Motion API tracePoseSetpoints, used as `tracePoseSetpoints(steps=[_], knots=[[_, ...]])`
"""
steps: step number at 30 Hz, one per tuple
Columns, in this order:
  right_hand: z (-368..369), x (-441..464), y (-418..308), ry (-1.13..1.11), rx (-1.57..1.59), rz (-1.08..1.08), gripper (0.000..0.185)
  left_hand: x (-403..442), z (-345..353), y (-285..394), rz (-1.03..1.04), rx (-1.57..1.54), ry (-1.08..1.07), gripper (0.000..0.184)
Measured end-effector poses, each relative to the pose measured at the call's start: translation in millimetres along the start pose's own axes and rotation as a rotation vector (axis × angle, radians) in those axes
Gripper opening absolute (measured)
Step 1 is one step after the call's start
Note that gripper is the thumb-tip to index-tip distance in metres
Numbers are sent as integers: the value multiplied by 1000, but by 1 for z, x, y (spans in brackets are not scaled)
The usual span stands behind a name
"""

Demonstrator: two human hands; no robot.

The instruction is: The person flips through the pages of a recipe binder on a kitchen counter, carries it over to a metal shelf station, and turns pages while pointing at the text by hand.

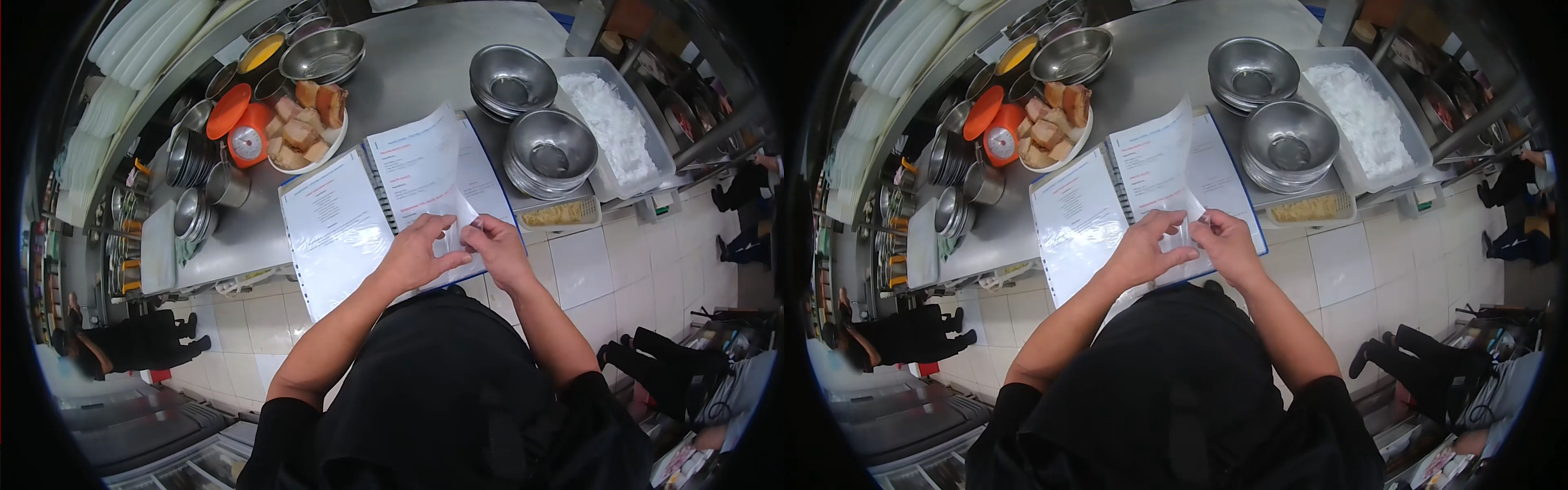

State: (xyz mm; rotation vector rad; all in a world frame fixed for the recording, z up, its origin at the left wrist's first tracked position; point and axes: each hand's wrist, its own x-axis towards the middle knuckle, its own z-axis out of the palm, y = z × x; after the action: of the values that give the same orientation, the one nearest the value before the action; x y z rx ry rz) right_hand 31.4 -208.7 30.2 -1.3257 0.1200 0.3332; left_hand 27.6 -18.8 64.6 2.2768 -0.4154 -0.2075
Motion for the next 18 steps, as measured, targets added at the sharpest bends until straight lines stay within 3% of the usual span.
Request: tracePoseSetpoints(steps=[7, 10, 13, 16, 18], knots=[[1, -11, -11, -86, -9, 3, 13, -9, 5, 11, -82, 46, -26, 65], [1, -12, -10, -120, 80, -36, 21, -11, 13, 11, -38, 173, 45, 48], [7, -17, -11, 11, 127, -34, 29, -10, 16, 3, 14, 104, 132, 31], [-1, -17, -2, 31, -129, -94, 39, -8, 7, 1, -110, 96, 88, 24], [-2, -17, 5, 24, -307, -93, 39, -8, 13, -9, -121, 25, 166, 21]])
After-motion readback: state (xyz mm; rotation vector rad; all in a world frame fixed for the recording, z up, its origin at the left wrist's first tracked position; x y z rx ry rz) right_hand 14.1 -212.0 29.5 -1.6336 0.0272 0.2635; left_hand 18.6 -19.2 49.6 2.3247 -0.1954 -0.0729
